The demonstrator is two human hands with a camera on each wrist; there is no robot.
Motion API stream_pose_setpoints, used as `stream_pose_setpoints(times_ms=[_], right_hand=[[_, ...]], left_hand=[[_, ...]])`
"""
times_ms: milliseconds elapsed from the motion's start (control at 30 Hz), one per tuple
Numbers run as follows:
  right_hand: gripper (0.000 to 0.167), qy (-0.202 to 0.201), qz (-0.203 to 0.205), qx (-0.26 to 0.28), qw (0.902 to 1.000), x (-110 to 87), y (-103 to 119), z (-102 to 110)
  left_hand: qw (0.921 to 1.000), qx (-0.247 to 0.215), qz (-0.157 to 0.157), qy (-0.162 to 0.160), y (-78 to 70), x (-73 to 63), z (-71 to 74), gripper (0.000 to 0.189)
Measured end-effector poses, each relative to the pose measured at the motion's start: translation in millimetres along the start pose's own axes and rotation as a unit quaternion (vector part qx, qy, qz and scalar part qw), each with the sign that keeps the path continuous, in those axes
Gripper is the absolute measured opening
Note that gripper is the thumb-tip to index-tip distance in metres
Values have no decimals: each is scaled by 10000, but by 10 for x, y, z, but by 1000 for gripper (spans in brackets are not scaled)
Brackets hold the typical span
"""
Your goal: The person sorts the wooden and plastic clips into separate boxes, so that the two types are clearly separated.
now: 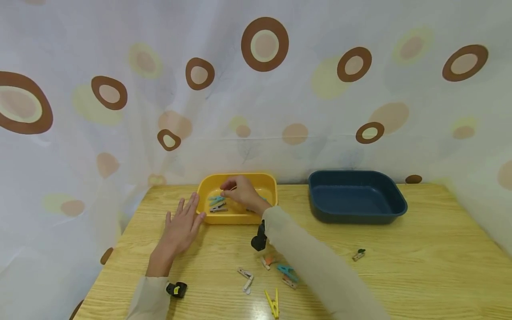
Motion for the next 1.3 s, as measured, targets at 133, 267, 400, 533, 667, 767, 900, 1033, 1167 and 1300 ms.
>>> stream_pose_setpoints(times_ms=[133,267,400,533,667,767,900,1033,1167,1300], right_hand=[[19,114,45,-44,9999,-106,47,123],[18,177,222,-36,9996,-234,128,251],[18,224,459,-28,9987,-357,186,358],[20,267,745,-35,9969,-476,219,452],[21,241,1062,-67,9940,-612,226,553],[21,144,1210,-78,9925,-724,211,635],[21,25,1309,-125,9913,-853,173,703],[20,-69,1306,-179,9912,-981,151,738],[19,-188,1264,-152,9917,-1124,132,770],[20,-295,1270,-63,9915,-1272,96,817]], left_hand=[[10000,36,-26,24,-5,5,-4,66],[10000,41,-31,59,2,5,-2,67],[10000,13,-24,38,19,-4,5,66],[10000,-19,-48,1,25,-4,16,66],[10000,-51,-63,28,20,2,18,67],[9999,-79,-57,64,13,3,15,67],[9999,-84,-57,64,19,2,13,67],[9999,-68,-60,61,18,-1,10,67],[9999,-79,-71,50,10,-8,5,67],[9999,-62,-89,47,13,-16,0,67]])
Point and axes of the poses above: each hand's wrist, its own x-axis towards the middle knuckle, its own z-axis out of the back of the hand, y = z × x, the point moved 2 cm from there along x, towards the middle knuckle, and after that the axes turned 2 degrees about x, right-handed, at the moved point
